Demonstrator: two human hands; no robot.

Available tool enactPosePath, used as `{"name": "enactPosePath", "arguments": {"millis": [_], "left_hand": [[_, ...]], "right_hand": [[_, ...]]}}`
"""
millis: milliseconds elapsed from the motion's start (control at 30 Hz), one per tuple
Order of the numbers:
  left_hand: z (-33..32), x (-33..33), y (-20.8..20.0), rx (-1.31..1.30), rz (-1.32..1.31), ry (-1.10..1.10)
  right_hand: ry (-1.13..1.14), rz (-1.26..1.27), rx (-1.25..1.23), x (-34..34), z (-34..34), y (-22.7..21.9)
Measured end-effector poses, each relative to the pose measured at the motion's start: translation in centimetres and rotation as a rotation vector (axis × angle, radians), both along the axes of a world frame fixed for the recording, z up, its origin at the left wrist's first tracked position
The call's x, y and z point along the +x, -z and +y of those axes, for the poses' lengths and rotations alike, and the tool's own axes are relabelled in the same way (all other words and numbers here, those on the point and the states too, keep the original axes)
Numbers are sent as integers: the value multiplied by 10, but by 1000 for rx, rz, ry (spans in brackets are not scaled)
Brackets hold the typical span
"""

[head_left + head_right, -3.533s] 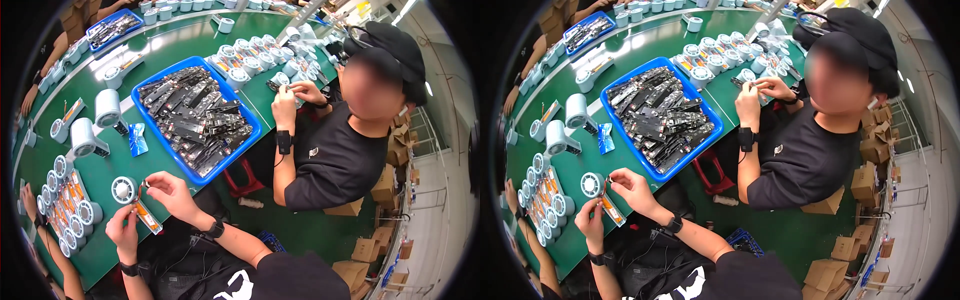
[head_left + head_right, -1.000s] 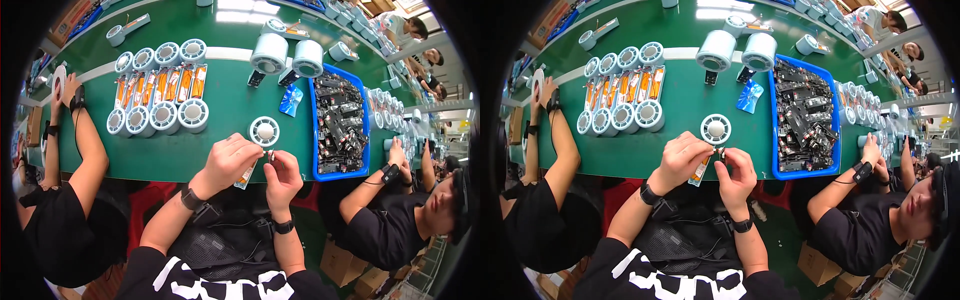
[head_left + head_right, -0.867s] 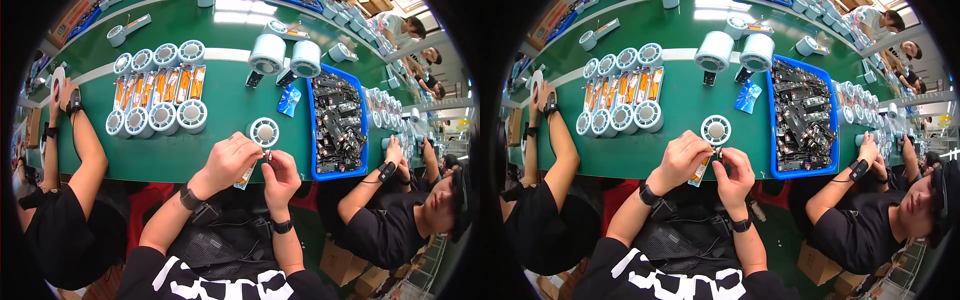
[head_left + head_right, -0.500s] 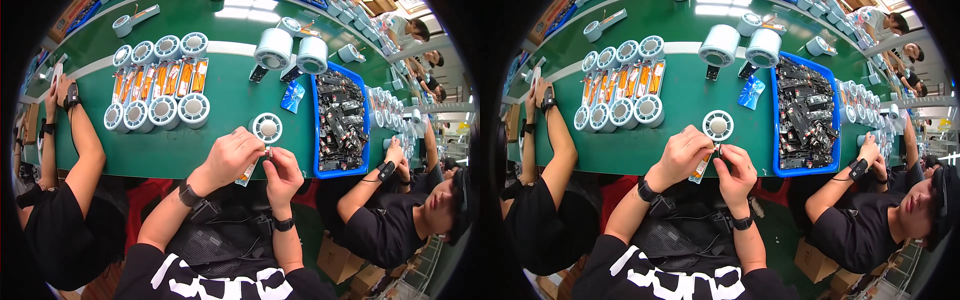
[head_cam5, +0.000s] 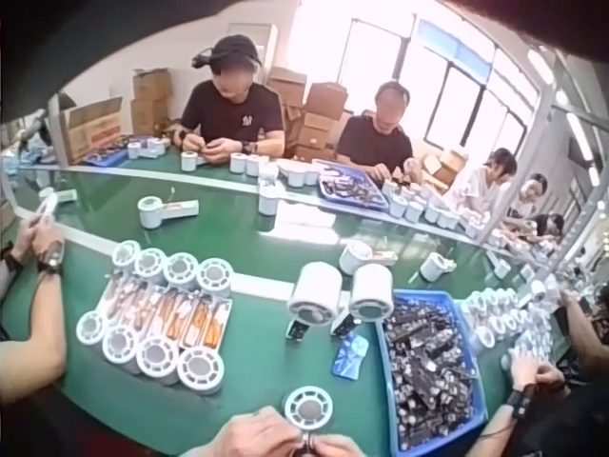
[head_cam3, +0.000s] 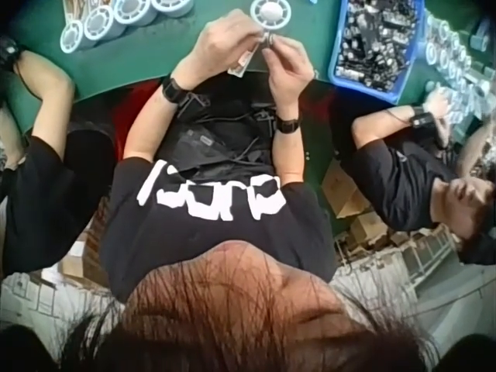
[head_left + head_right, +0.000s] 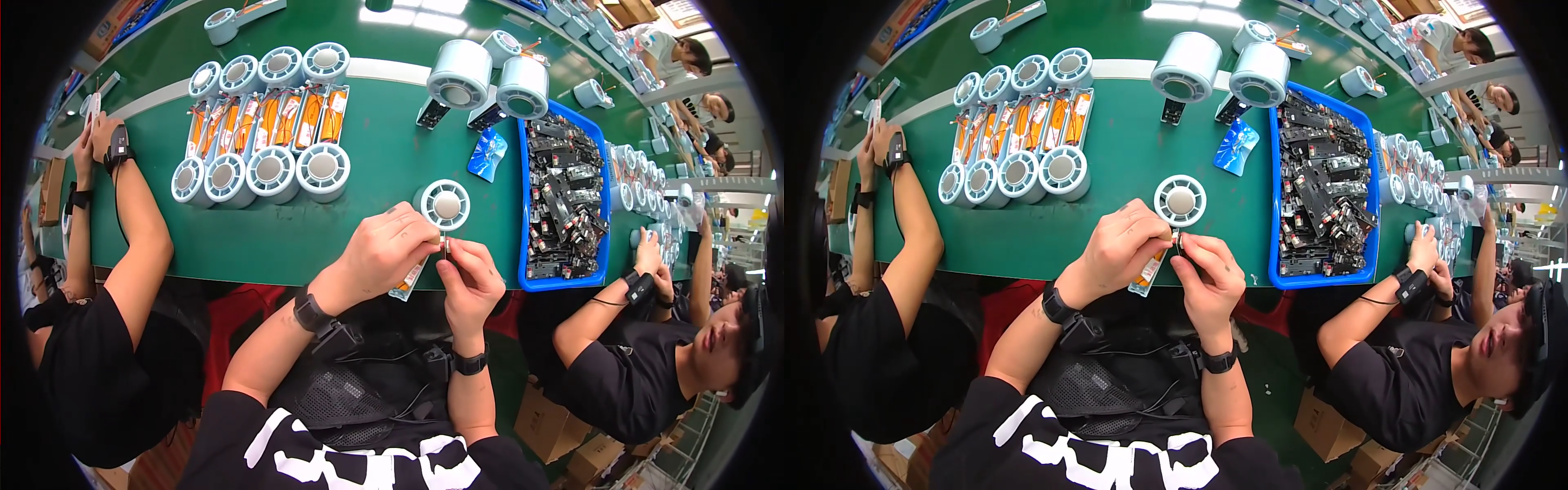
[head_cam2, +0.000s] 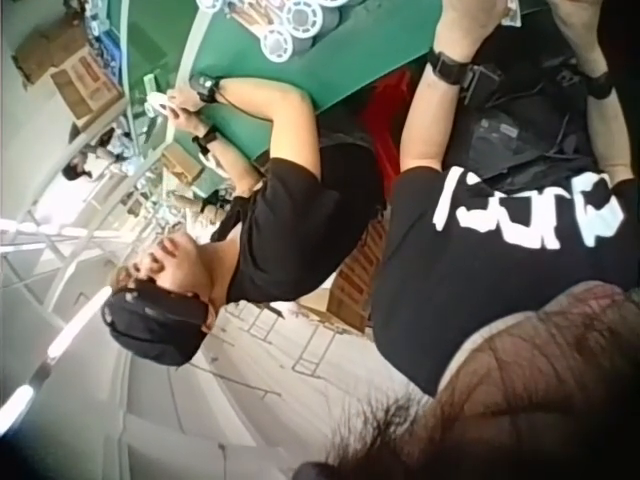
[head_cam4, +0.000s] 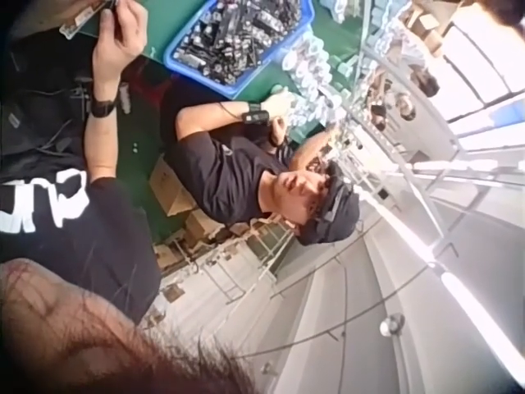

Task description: The person picks up a circuit board from a blue tray and connects the wires from the battery and fan to it by hand. Then, they press the circuit board into the handle of the fan housing and place the assembly on the table.

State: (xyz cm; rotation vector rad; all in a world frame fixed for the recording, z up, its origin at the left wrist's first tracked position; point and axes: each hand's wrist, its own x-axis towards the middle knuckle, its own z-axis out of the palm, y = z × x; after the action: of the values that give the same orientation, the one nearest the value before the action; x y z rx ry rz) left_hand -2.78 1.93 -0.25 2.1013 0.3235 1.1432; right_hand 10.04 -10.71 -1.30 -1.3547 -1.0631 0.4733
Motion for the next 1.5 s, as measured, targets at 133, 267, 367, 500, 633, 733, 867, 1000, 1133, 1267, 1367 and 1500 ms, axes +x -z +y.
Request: {"name": "enactPosePath", "arguments": {"millis": [133,267,367,500,633,733,867,1000,1133,1267,1367,1500], "left_hand": [[6,0,-1,-10,-12,17],[0,-2,0,-61,-21,52],[-2,-1,-2,-133,-9,61],[0,0,-3,-166,18,35],[6,2,1,-38,0,52],[7,2,2,-40,-4,74],[9,0,1,-22,21,78],[8,3,2,-30,11,90],[5,2,1,-81,-10,92],[4,-1,-2,-78,28,85],[6,-2,-1,-64,52,70],[6,-3,-2,-105,86,67]], "right_hand": [[-9,-10,-36,3,4,-5],[-71,98,-46,7,-4,-3],[-67,262,-37,3,-2,-6],[-37,436,-15,3,1,-2],[-97,321,17,11,1,5],[-130,287,17,15,0,3],[-153,261,30,16,3,3],[-157,188,47,19,2,-1],[-116,423,-25,12,1,-2],[-143,449,-38,15,0,-6],[-157,438,-62,15,0,-13],[-158,468,-133,15,0,-19]]}}
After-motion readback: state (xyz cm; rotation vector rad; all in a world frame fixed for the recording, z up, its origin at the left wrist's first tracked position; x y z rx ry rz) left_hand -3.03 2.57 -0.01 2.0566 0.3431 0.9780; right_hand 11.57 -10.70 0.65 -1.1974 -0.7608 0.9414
